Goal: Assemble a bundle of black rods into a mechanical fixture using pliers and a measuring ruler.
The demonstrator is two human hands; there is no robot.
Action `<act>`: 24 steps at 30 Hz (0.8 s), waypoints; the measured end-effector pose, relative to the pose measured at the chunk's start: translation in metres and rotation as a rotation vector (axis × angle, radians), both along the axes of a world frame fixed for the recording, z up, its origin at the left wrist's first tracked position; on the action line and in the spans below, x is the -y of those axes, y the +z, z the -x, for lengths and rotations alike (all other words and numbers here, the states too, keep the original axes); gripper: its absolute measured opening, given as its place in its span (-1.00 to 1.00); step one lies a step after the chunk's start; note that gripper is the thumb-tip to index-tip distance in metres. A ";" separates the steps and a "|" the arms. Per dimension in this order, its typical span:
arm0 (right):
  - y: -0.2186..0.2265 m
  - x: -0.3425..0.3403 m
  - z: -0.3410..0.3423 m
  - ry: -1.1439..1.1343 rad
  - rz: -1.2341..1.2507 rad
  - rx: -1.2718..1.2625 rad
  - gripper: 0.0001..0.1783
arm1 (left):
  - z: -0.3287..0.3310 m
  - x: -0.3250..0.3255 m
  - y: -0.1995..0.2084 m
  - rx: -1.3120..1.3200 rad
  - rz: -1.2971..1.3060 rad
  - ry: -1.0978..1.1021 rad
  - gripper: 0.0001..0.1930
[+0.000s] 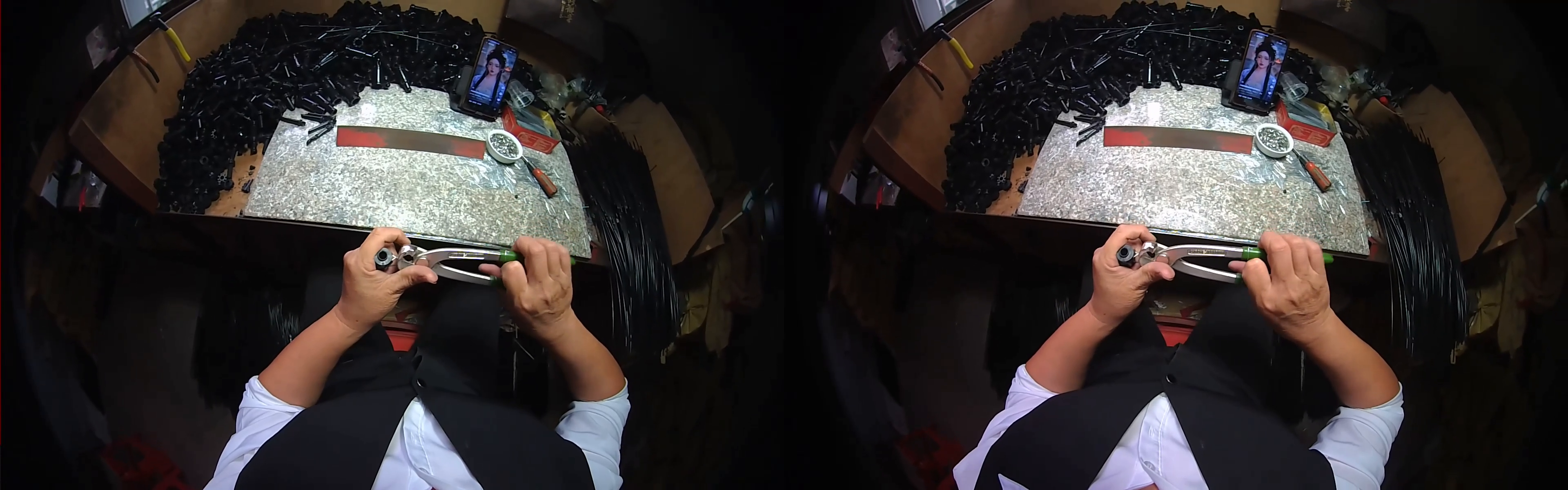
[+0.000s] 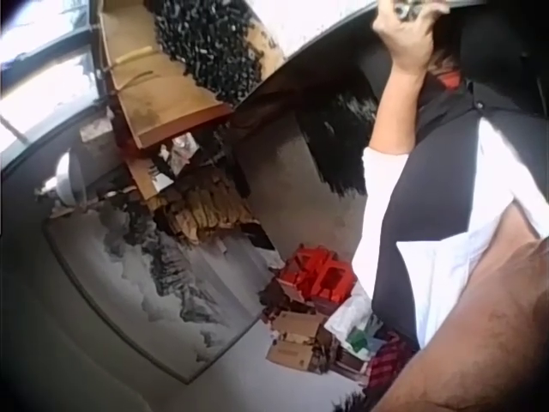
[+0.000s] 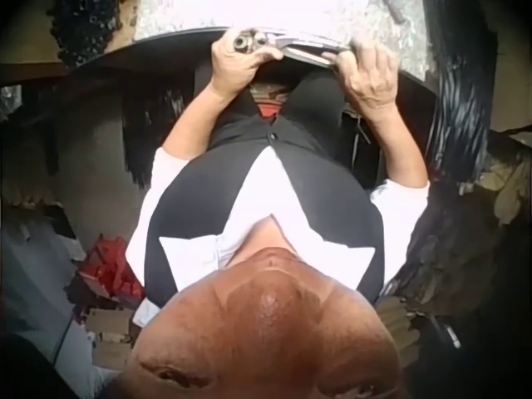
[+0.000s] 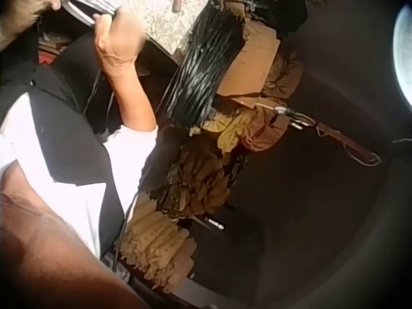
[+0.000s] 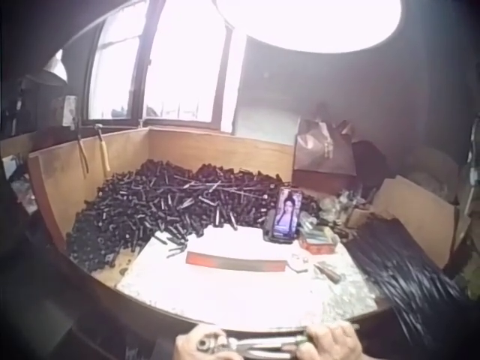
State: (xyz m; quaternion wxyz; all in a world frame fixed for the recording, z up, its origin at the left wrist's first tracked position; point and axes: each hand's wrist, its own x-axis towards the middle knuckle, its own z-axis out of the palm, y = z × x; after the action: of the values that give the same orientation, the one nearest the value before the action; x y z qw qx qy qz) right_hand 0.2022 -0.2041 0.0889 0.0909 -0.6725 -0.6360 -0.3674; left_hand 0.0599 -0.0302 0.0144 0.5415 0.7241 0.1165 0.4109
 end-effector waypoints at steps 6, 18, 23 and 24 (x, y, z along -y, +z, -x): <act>-0.020 0.018 -0.002 0.197 0.318 -0.586 -0.73 | 0.012 -0.006 -0.002 -0.046 0.103 -0.137 -0.48; -0.015 0.028 0.021 0.149 0.750 -1.727 -0.49 | 0.017 -0.011 0.012 -0.096 0.117 -0.326 -0.40; -0.035 0.025 0.022 0.263 0.148 -0.832 -0.60 | 0.018 -0.017 0.009 -0.088 0.151 -0.268 -0.25; -0.037 0.030 0.019 0.219 0.305 -0.963 -0.70 | 0.020 -0.018 0.012 -0.084 0.161 -0.302 -0.20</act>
State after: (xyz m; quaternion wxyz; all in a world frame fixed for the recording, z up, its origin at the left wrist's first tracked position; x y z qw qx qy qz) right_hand 0.1835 -0.2340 0.0515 0.3120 -0.7006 -0.6350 0.0924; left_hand 0.0399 -0.0126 0.0261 0.6481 0.7041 0.0616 0.2837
